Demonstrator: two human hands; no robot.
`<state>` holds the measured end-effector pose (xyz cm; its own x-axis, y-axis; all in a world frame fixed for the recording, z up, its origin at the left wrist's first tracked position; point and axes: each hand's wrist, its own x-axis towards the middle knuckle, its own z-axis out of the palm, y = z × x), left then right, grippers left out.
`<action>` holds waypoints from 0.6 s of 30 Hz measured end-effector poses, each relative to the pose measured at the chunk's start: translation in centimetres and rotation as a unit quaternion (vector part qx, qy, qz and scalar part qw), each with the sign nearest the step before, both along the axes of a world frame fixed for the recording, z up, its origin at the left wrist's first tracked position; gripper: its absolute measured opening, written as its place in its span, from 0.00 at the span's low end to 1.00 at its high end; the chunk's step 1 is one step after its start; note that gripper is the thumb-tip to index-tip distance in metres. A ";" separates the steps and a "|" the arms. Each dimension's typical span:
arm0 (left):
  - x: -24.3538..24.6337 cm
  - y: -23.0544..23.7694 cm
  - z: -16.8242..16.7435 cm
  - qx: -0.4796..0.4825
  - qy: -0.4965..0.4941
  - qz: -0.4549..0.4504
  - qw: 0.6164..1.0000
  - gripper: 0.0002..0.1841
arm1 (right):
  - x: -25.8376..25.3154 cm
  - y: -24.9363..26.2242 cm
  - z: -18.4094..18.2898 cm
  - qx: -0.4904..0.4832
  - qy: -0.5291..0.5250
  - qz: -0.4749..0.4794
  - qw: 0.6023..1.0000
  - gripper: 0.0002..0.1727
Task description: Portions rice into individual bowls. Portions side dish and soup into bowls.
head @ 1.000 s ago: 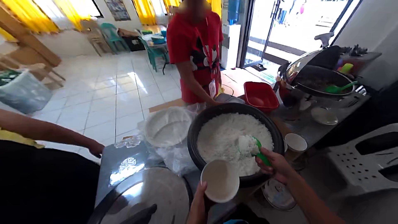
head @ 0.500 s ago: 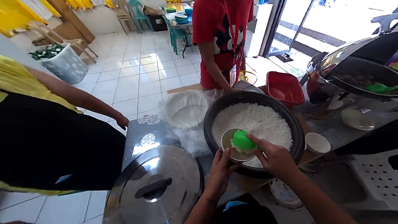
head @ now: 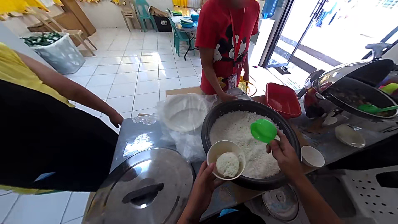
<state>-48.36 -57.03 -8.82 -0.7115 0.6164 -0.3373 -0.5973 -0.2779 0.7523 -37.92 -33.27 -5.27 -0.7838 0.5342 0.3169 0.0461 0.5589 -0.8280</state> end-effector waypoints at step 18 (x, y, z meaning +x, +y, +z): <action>-0.4 -2.0 0.1 -0.058 -0.014 0.118 0.991 0.23 | -1.7 1.5 -1.6 0.132 -0.496 0.130 0.848 0.32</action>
